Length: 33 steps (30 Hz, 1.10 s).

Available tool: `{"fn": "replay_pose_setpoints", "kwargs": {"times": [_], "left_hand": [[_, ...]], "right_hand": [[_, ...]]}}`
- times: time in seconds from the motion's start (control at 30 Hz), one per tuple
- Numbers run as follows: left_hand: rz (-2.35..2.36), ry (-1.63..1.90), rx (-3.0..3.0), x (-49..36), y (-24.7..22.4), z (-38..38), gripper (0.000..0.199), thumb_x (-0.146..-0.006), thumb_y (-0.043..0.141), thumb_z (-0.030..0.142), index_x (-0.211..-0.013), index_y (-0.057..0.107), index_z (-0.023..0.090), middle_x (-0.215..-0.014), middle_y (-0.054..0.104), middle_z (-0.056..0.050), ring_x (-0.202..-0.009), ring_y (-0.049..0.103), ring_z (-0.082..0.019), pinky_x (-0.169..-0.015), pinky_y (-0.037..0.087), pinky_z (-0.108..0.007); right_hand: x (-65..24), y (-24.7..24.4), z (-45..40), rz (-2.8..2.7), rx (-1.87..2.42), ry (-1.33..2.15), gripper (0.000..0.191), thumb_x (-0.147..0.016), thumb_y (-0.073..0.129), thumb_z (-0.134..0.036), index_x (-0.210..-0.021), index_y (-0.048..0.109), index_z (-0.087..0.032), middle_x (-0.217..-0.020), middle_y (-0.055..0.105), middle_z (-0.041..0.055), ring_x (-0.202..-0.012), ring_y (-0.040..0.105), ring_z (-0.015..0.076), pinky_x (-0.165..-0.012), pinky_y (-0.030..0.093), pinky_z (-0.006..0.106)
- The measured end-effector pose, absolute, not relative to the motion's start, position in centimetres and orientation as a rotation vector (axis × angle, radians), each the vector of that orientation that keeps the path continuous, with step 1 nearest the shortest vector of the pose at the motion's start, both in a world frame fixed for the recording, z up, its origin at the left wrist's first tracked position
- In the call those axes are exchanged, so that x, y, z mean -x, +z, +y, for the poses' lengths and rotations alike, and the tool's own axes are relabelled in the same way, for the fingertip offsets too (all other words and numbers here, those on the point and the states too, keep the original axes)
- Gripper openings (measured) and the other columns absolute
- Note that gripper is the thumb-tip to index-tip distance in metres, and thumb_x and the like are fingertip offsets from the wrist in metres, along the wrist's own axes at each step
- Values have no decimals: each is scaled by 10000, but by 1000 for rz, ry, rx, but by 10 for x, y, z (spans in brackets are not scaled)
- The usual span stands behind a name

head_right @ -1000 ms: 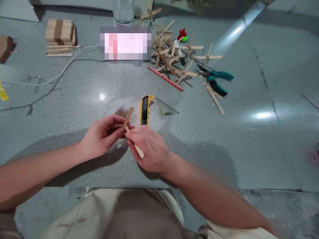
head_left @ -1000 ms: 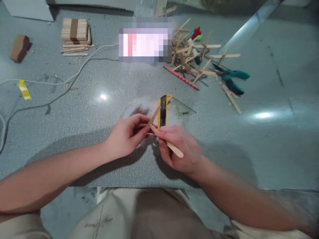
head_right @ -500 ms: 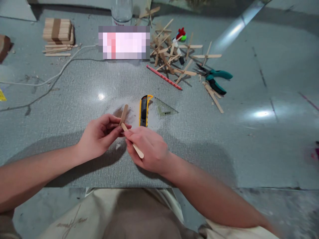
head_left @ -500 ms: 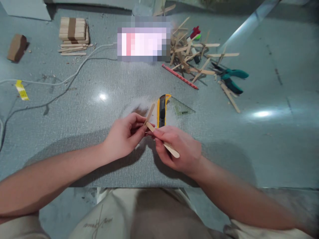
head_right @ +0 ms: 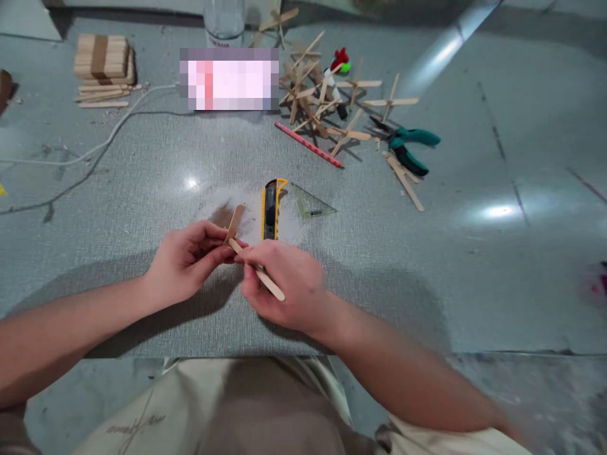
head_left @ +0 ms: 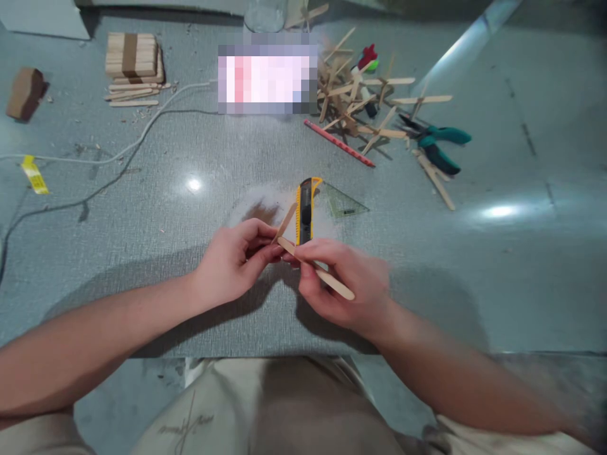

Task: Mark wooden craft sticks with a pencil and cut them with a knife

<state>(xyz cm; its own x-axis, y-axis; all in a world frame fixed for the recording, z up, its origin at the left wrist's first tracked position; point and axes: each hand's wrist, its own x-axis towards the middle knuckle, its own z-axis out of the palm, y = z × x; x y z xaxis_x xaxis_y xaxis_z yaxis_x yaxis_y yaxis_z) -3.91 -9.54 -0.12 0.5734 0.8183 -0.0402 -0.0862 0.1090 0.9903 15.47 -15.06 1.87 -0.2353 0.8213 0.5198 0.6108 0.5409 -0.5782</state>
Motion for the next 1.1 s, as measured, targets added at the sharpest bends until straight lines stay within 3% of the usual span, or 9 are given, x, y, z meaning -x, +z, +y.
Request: {"fn": "replay_pose_setpoints", "kwargs": {"times": [0.13,0.27,0.47,0.57,0.7,0.8,1.0,1.1], "left_hand": [[698,736,-1328,39,-2,-96,110,-961,683,244,-1050,664,182,-1001,820,-54,-939,808,-188,-874,668,-308],[772,758,-1300,39,-2,-96,136,-946,708,263,-1046,676,177,-1006,818,-58,-955,804,-189,-873,669,-309],[745,789,-1210,37,0,-91,221,-936,726,278,-1126,659,187,-1001,795,-47,-947,785,-165,-883,652,-296],[714,769,-1137,37,-1,-86,225,-939,744,332,-1093,655,194,-984,750,-32,-880,748,-143,-841,634,-287],[651,739,-1105,38,-5,-78,266,-941,743,451,-1025,691,204,-855,631,5,-723,587,-90,-691,526,-221],[617,699,-1083,40,-5,-77,365,-926,741,528,-1105,718,210,-828,571,4,-697,520,-94,-620,459,-214],[614,611,-945,40,2,-79,425,-935,717,530,-1245,695,240,-718,402,50,-574,366,-74,-509,359,-204],[638,591,-822,41,8,-77,452,-916,714,498,-1294,668,254,-767,411,39,-557,340,-64,-459,307,-195]], "right_hand": [[-153,18,-152,-1921,1177,305,172,-936,604,-131,-1038,609,-269,-871,807,22,-734,790,189,-631,639,299],[-153,20,-155,-1943,1153,279,223,-907,617,-87,-1016,624,-281,-828,798,-2,-698,773,174,-651,644,305],[-165,12,-154,-1622,1240,555,168,-944,696,-150,-1028,713,-294,-960,825,0,-861,807,195,-773,675,345],[-169,7,-148,-1485,1243,722,144,-984,685,-195,-1067,727,-306,-937,826,2,-805,808,196,-705,690,340],[-173,-1,-141,-1402,1160,852,28,-962,744,-281,-977,760,-299,-897,823,5,-785,811,215,-690,703,360],[-174,-3,-140,-1325,1194,913,50,-954,760,-321,-968,752,-274,-860,814,6,-767,816,210,-697,709,343],[-168,1,-148,-1351,1259,933,105,-905,810,-290,-872,715,-260,-826,804,6,-756,817,213,-673,705,322],[-162,5,-150,-1386,1261,945,116,-918,792,-292,-865,698,-251,-837,813,14,-750,814,208,-657,702,316]]}}
